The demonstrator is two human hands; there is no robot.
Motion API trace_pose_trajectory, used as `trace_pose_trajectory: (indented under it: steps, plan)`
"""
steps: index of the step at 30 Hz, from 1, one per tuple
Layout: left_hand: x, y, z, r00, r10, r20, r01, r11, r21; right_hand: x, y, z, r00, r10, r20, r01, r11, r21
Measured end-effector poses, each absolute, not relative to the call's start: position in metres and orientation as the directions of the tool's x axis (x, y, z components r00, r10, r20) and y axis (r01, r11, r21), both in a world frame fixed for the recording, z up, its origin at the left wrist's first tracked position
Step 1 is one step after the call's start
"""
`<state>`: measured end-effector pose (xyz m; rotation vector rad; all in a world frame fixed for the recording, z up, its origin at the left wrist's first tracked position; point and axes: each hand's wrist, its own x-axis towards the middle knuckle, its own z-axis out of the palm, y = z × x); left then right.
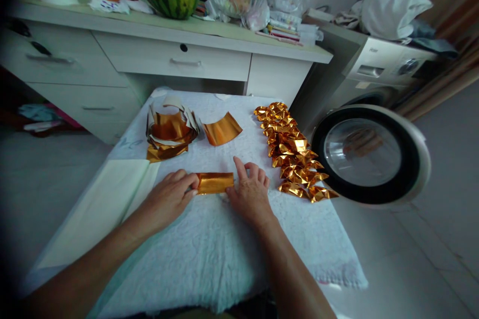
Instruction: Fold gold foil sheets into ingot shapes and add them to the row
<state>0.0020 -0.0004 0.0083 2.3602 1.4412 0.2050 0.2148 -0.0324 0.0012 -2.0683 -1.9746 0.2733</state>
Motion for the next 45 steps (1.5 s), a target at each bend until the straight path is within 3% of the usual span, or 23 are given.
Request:
trace_pose_trajectory:
  steps: [18, 25, 30, 35, 45]
  plan:
    - [0.007, -0.008, 0.01, 0.467, 0.884, -0.018, 0.835, -0.434, 0.338, 0.219, -0.032, 0.002, -0.016, 1.0, 0.006, 0.93, 0.017, -0.368]
    - [0.015, -0.017, 0.0, 0.614, 0.78, 0.12, 0.75, -0.624, 0.221, 0.219, -0.031, 0.001, -0.016, 0.999, 0.04, 0.931, 0.029, -0.363]
    - [0.015, -0.017, -0.003, 0.664, 0.729, 0.166, 0.688, -0.683, 0.247, 0.219, -0.03, 0.005, 0.013, 0.995, 0.101, 0.881, 0.036, -0.471]
    - [0.014, -0.015, -0.003, 0.66, 0.734, 0.158, 0.68, -0.674, 0.291, 0.218, -0.032, 0.011, -0.157, 0.978, 0.138, 0.803, 0.207, -0.559]
    - [0.014, -0.013, 0.001, 0.627, 0.759, 0.176, 0.67, -0.64, 0.375, 0.209, -0.032, 0.007, -0.255, 0.958, 0.134, 0.8, 0.287, -0.527]
